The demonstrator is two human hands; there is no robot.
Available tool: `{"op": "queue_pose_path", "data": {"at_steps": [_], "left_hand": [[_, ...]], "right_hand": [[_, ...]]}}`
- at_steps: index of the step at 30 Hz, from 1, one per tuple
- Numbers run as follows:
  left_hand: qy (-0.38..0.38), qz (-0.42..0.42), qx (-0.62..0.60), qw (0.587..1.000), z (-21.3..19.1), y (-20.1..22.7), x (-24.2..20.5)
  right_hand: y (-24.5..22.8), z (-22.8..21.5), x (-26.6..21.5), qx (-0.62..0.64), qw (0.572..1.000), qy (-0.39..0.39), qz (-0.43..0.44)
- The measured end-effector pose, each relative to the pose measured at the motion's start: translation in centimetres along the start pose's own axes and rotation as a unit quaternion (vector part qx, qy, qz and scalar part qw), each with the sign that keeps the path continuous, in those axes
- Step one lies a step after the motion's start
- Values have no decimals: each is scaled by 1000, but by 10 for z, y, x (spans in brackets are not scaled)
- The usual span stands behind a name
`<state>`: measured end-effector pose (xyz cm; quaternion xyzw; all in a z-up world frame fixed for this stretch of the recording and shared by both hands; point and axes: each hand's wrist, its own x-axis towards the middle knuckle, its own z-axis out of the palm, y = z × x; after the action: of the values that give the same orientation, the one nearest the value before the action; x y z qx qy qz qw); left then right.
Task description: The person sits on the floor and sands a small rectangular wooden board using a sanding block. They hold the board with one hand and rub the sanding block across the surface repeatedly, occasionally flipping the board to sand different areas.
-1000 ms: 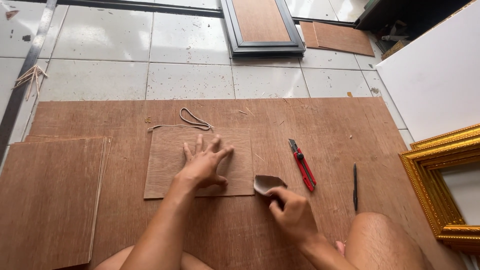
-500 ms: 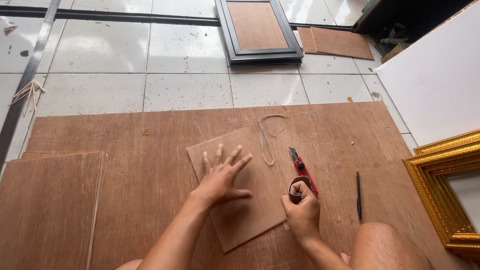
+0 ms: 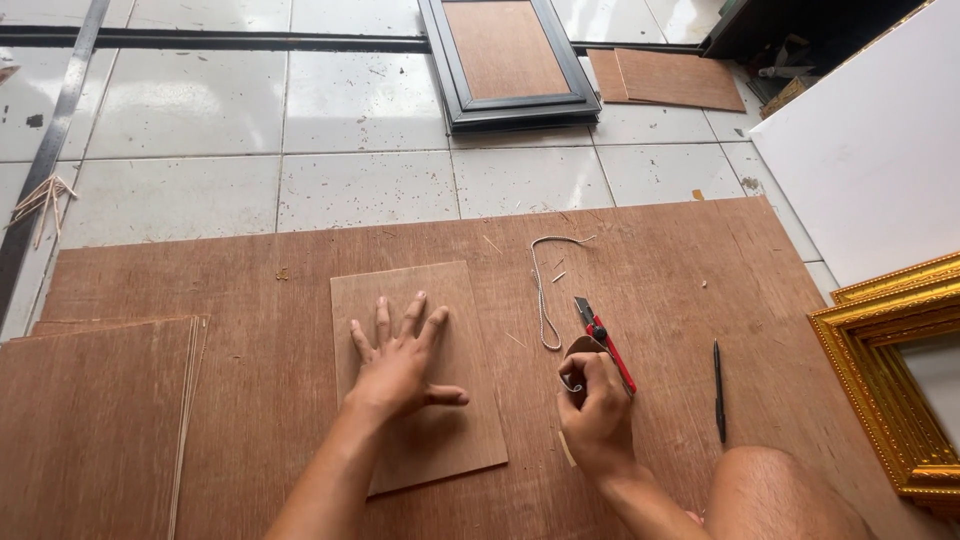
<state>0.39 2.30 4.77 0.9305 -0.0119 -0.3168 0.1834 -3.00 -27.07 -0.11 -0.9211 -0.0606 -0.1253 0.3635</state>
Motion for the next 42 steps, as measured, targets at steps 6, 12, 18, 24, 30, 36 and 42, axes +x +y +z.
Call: {"op": "queue_pose_path", "data": {"at_steps": [6,12,18,24,30,36,42], "left_hand": [[75,13,-37,996,20,19,21],[153,33,38,987,30,16,21],[132,25,37,990,29,14,23],[115,27,31,993,23,14,18],[72,11,59,996,7,22,-1],[27,-15,74,997,9,23,-10],[44,-20,-3,999,33,6,31]], "right_hand": [[-53,-32,40,-268,895,-310,179],[-5,3,86,-400,897,-184,-31],[-20,46,146,-465,818,-338,14],[-21,26,229,51,966,-12,252],[-76,-55,217,101,967,-86,219],[-51,-58,79,-259,839,-474,63],[-21,-33,45,-104,946,-244,188]]}}
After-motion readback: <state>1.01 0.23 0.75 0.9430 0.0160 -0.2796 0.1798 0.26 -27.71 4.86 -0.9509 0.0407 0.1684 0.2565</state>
